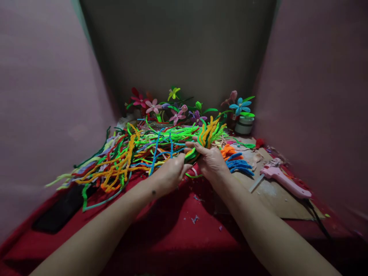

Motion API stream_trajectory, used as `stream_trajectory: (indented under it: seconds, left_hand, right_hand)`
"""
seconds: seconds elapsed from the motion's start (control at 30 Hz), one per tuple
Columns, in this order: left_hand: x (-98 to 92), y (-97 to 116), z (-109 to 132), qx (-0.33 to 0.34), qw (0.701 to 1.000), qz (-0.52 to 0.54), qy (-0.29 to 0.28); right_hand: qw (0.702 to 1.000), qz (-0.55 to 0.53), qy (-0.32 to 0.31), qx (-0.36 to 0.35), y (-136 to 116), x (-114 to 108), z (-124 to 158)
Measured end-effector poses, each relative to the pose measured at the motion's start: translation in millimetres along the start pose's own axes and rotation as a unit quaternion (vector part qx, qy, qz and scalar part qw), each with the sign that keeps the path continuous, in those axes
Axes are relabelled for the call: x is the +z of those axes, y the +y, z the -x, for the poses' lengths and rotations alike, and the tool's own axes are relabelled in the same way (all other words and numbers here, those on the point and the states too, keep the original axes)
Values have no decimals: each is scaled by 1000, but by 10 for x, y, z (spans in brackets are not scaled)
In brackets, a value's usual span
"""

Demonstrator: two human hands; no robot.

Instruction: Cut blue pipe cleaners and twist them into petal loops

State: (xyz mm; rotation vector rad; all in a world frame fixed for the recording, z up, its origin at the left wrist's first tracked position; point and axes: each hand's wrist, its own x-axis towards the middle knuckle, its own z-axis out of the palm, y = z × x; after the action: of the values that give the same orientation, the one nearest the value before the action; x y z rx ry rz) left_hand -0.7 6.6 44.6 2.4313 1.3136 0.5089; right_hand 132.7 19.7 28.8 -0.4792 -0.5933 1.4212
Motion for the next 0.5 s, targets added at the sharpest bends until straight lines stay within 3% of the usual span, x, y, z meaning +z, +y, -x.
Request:
stream_trajectory:
  seconds: [0.1,0.17,0.23,0.3,0.4,0.47,0.5]
  left_hand:
    - [206,144,123,34,958,-284,3]
    - [290,231,206,63,931,-360,12]
    - [308,278,243,68,928,-366,9]
    - [273,276,224,55,952,-302,-13]
    - [178,212,145,31,995,-76,-49]
    - [108,164,111,-15,981,150,-123]
    - [73,146,106,-50,947,267,-174]
  right_hand:
    - [984,30,167,-60,5,37,-44]
    - [971,38,223,-82,-13,52,-60]
    - [968,29,236,-86,-52,55,-65]
    - [974,-6,216,-72,-109,45,-64]
    - [982,-68,171,-30,-196,12,-61]
    - [987,-106,119,1,-240,-12,-57]
    - [988,-126,84,15,-257,-22,-54]
